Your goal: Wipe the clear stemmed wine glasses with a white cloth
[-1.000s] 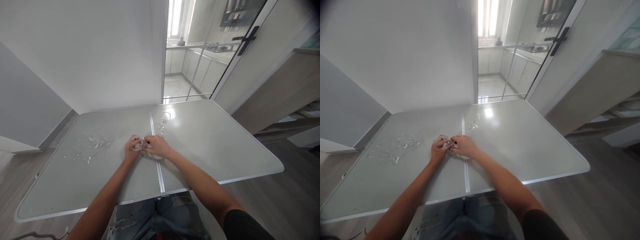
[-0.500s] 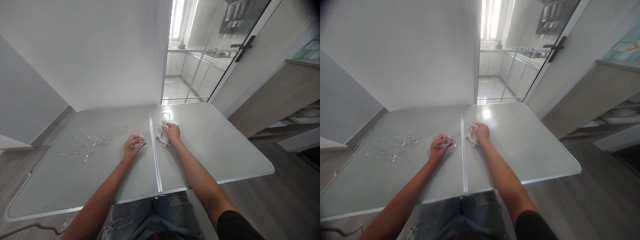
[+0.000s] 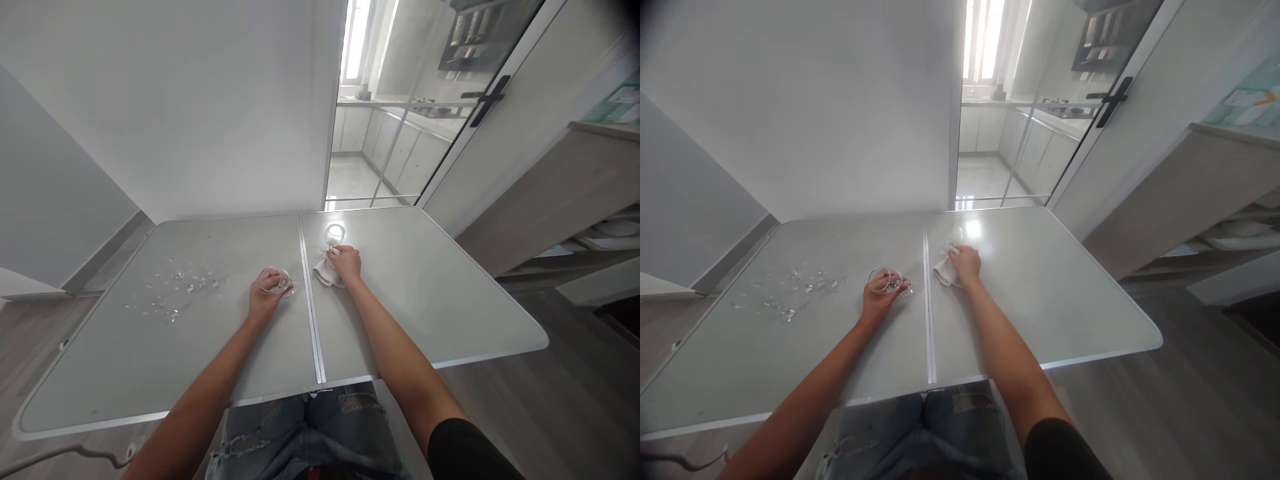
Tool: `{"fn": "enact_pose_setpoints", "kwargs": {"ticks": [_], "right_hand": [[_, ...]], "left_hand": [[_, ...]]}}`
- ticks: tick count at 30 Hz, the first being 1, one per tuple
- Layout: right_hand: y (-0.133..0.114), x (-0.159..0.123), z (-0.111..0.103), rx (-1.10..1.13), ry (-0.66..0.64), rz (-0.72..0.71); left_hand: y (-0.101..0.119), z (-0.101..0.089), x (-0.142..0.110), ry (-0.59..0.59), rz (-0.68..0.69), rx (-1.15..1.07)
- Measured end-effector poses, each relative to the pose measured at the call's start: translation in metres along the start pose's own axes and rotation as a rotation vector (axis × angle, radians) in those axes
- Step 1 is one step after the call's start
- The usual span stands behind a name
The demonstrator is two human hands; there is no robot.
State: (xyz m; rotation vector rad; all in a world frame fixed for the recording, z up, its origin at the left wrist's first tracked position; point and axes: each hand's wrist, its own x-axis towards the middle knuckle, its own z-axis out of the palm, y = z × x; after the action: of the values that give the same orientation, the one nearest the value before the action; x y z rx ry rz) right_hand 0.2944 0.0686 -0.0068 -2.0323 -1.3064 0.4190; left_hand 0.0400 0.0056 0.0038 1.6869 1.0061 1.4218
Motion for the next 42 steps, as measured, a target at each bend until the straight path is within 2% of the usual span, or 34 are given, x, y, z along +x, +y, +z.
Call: {"fn": "enact_pose_setpoints", "kwargs": {"ticks": [4,6,9,11,13,14,16,18,19,21,24,27,29,33,35,38,42], "right_hand": [[0.018,0.007,-0.014,-0.047,0.119,0.076],[0.025,0.011,-0.025,-0.058,0.125,0.092],[0.025,0.008,-0.045,-0.121,0.068,0.119],[0.016,-0.006,-0.056,-0.219,0.006,0.132],[0.001,-0.031,-0.059,-0.257,-0.062,0.030],[-0.007,-0.047,-0.058,-0.203,-0.098,-0.073],[-0.024,-0.081,-0.048,0.044,-0.294,-0.322],[-0.038,-0.111,-0.033,0.182,-0.383,-0.426],[-0.044,-0.123,-0.025,0.181,-0.396,-0.458],[-0.052,-0.136,-0.011,0.119,-0.339,-0.482],[-0.055,-0.140,-0.002,0.047,-0.249,-0.492],[-0.046,-0.135,-0.008,0.039,-0.212,-0.486],[-0.030,-0.128,-0.020,0.070,-0.149,-0.453],[0.024,-0.094,-0.062,0.168,0.043,-0.302],[0.052,-0.068,-0.084,0.167,0.124,-0.150],[0.080,-0.029,-0.102,0.188,0.086,-0.041],[0.093,0.010,-0.098,0.153,-0.002,-0.031]], "left_hand": [[-0.001,0.000,0.000,-0.008,0.014,0.003],[-0.003,0.000,0.000,-0.003,0.018,0.003],[-0.007,0.001,0.000,0.007,0.002,-0.028],[-0.009,0.001,-0.001,0.004,-0.034,-0.061],[-0.011,0.001,-0.001,-0.002,-0.078,-0.090],[-0.011,0.001,-0.002,-0.002,-0.096,-0.105],[-0.011,0.001,-0.003,-0.012,-0.120,-0.128],[-0.011,0.001,-0.004,-0.042,-0.121,-0.140],[-0.011,0.001,-0.004,-0.059,-0.117,-0.136],[-0.011,0.001,-0.005,-0.092,-0.103,-0.103],[-0.011,0.002,-0.007,-0.132,-0.071,-0.071],[-0.008,0.003,-0.007,-0.206,-0.075,-0.109],[-0.005,0.003,-0.007,-0.241,-0.104,-0.117],[0.000,0.003,-0.006,-0.225,-0.091,-0.109],[0.000,0.004,-0.005,-0.233,-0.085,-0.119],[-0.003,0.004,-0.006,-0.253,-0.095,-0.125],[-0.006,0.004,-0.006,-0.236,-0.087,-0.131]]}}
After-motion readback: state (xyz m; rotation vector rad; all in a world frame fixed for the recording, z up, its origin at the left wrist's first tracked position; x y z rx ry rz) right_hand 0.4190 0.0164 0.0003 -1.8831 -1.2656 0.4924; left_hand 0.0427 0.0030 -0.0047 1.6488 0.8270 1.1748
